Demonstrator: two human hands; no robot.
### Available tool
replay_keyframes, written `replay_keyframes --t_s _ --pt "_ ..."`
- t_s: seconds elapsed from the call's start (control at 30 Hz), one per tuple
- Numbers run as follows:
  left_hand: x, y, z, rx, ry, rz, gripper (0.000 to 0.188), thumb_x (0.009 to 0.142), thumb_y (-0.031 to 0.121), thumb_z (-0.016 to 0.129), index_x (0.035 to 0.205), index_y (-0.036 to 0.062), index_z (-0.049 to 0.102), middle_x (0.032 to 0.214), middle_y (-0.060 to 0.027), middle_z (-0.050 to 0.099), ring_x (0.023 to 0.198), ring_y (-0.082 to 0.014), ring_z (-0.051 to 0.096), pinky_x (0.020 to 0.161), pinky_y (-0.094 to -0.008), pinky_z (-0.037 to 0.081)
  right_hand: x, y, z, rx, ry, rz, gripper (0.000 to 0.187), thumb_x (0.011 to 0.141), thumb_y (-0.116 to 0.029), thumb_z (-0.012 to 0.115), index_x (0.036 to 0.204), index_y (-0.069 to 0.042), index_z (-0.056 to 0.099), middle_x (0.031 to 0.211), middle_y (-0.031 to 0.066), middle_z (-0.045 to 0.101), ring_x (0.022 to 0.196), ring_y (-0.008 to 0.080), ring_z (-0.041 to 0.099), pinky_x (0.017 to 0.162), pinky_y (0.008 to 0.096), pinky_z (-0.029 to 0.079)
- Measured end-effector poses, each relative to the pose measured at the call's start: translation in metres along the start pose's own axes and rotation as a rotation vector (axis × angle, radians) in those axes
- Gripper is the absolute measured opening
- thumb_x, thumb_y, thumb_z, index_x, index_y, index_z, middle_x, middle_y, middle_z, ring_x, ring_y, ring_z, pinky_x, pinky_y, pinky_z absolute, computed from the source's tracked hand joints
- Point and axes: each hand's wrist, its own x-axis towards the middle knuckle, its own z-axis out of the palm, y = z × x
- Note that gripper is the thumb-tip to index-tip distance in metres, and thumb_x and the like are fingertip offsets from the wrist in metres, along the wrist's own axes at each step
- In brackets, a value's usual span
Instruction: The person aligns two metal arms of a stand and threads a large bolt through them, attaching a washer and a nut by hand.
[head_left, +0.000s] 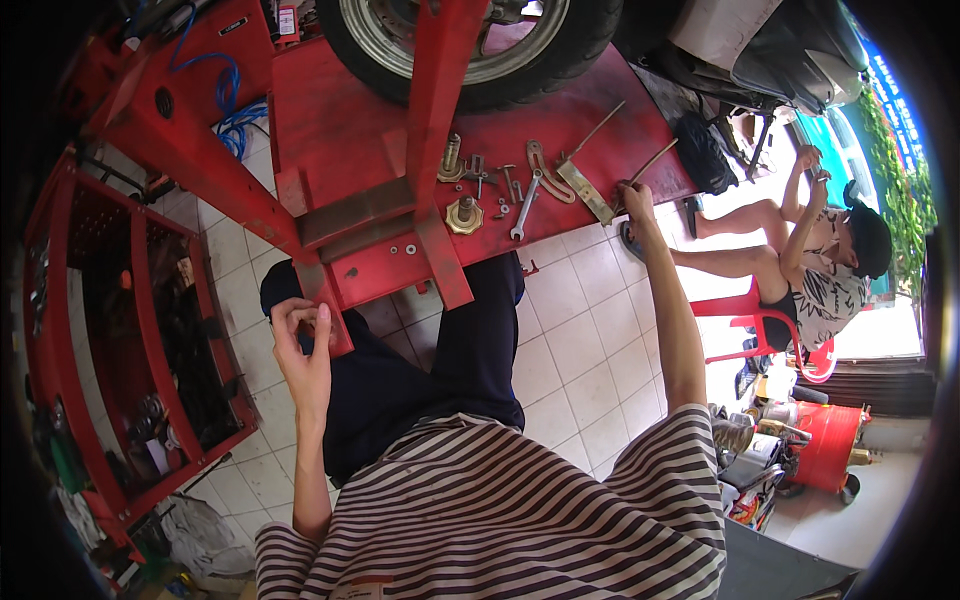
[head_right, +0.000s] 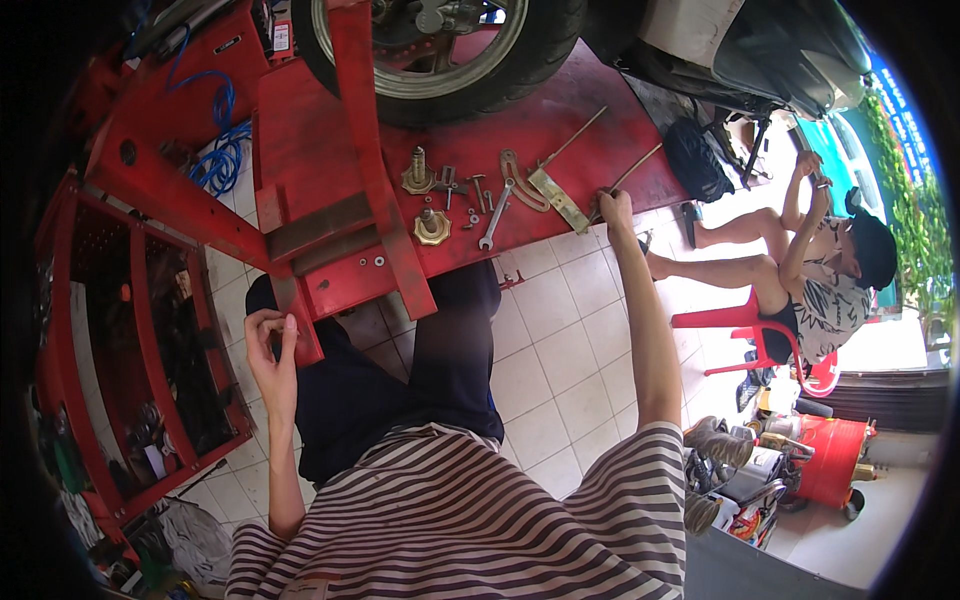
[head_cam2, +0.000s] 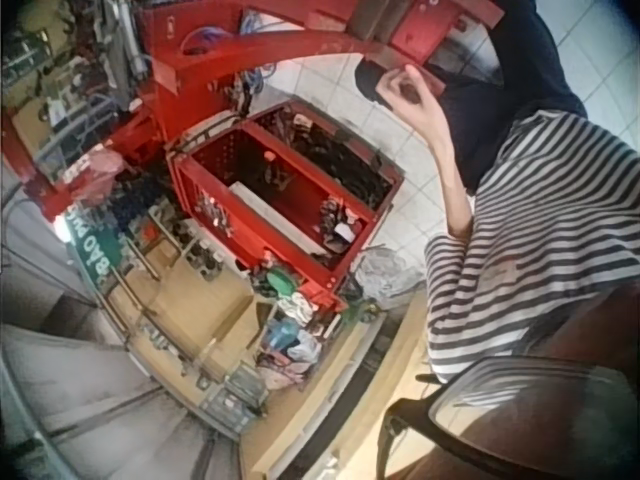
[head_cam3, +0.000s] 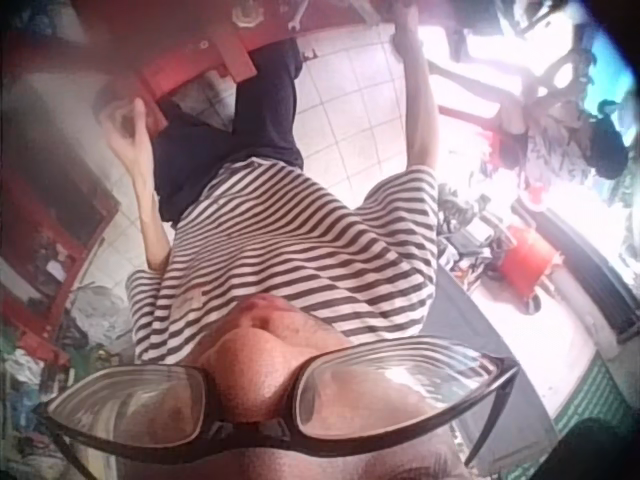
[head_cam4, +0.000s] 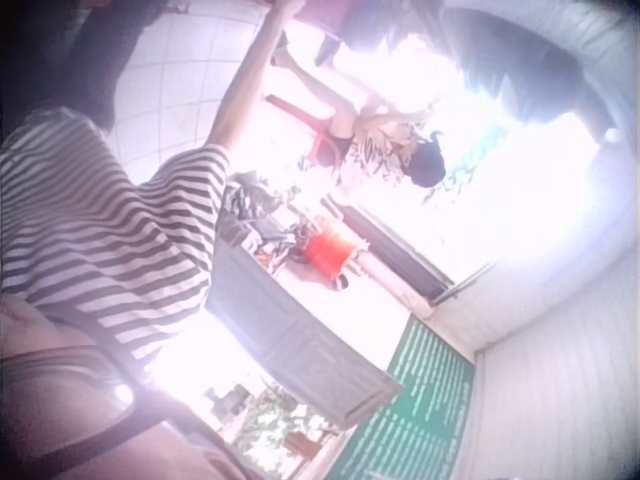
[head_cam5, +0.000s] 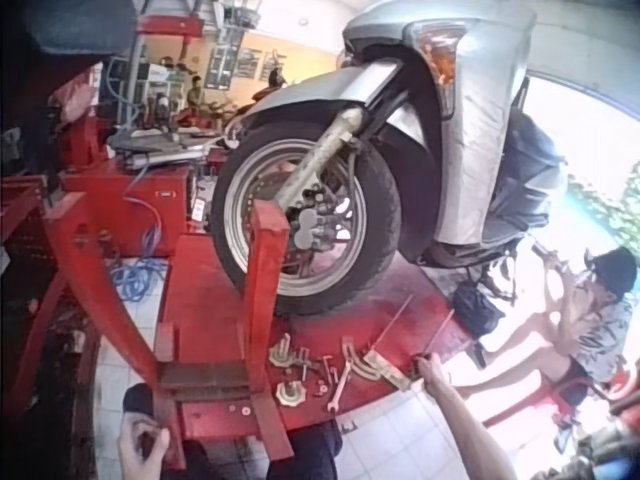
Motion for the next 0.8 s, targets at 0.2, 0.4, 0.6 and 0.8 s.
replay_keyframes --t_s 0.2,0.4,0.6,0.8 --pt "-0.002 -0.002 0.001 -0.021 -0.011 -0.018 0.018 0.096 0.013 0.065 0.105 0.0032 0.053 0.074 0.0003 0.058 0.069 -0.0062 0.05 0.07 -0.0235 0.04 0.008 0.013 -0.005 -0.222 0.128 -0.057 0.025 0.084 -0.014 0.063 0.099 0.005 0.071 0.078 0.014 0.07 0.07 0.0232 0.068 0.065 0.0363 0.052" --pt "-0.002 -0.006 0.002 -0.001 0.006 0.003 0.018 0.096 0.013 0.065 0.106 0.003 0.053 0.074 0.0003 0.058 0.068 -0.0063 0.05 0.069 -0.0233 0.04 0.012 0.012 0.004 -0.398 0.216 -0.173 0.033 0.081 -0.021 0.064 0.099 0.005 0.072 0.075 0.02 0.07 0.074 0.0327 0.07 0.082 0.0414 0.053" --pt "-0.001 0.002 0.011 -0.04 -0.043 -0.019 0.018 0.096 0.011 0.064 0.105 0.0027 0.052 0.073 0.0002 0.057 0.064 -0.0063 0.049 0.065 -0.0229 0.039 -0.003 0.013 -0.001 -0.256 0.409 -0.059 0.041 0.083 -0.011 0.062 0.123 0.001 0.062 0.107 0.0186 0.065 0.091 0.0308 0.064 0.09 0.0408 0.047" --pt "-0.01 0.005 0.004 -0.049 0.006 -0.049 0.018 0.096 0.01 0.064 0.106 0.0028 0.051 0.076 0.0003 0.056 0.071 -0.0059 0.05 0.069 -0.0224 0.039 -0.146 -0.12 0.097 -0.175 0.105 -0.755 0.044 0.084 -0.008 0.072 0.126 -0.005 0.058 0.107 0.0102 0.054 0.088 0.022 0.055 0.078 0.0333 0.047"
